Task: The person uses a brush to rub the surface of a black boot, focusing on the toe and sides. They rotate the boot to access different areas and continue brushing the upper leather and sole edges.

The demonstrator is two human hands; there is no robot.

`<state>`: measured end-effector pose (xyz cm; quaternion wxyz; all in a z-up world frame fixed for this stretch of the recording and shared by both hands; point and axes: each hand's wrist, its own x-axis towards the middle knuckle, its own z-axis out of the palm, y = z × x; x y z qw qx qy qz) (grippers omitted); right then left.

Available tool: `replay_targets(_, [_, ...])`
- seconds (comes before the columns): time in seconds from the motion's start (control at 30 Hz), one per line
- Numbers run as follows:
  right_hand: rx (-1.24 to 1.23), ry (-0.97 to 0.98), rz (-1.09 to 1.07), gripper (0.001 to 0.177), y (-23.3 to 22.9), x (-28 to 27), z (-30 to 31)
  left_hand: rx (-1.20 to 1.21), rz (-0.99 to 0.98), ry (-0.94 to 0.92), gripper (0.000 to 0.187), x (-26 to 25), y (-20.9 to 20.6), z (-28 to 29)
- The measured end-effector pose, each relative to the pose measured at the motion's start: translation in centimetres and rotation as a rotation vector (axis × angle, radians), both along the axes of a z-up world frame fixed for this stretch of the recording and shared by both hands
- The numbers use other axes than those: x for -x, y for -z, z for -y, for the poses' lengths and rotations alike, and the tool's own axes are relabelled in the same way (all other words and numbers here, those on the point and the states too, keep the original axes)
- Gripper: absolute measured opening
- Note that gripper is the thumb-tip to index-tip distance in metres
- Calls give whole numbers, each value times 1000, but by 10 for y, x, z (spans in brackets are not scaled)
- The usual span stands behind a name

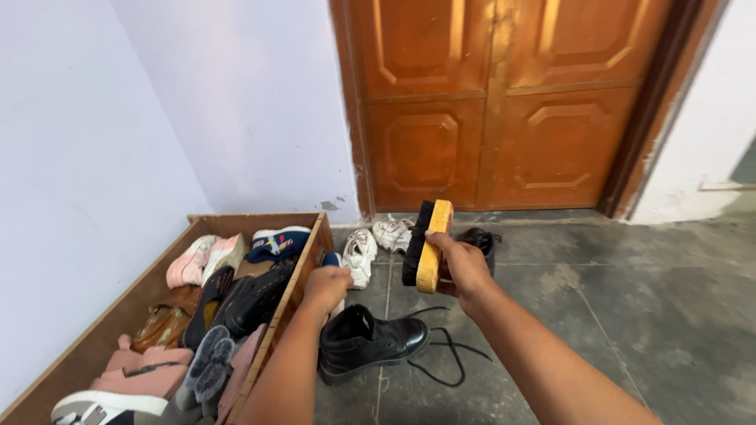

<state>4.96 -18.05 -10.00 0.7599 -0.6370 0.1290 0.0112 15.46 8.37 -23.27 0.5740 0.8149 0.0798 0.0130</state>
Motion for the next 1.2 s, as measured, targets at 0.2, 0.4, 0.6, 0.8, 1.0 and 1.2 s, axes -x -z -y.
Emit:
replay_targets(0.2, [55,25,-49,56,19,-22,-10,82,-304,-85,43,-9,47,-1])
replay_targets(0.4, [41,59,-92,59,37,-38,-7,84,-287,-191,56,-41,104,18])
replay_targets(0.6, [108,51,-87,63,44,-46,-9,-338,-363,-324,75,-63,153,23])
replay_targets(0.8, [136,47,-136,65,50,-55,-10,-319,-480,-309,83,-60,156,36])
replay_targets(1.0, [167,30,-150,67,54,-54,-12,-278,-489,-287,67,-48,154,42])
replay_targets(1.2, [203,32,-151,70,50,-53,-7,-284,-492,-265,52,-52,162,49])
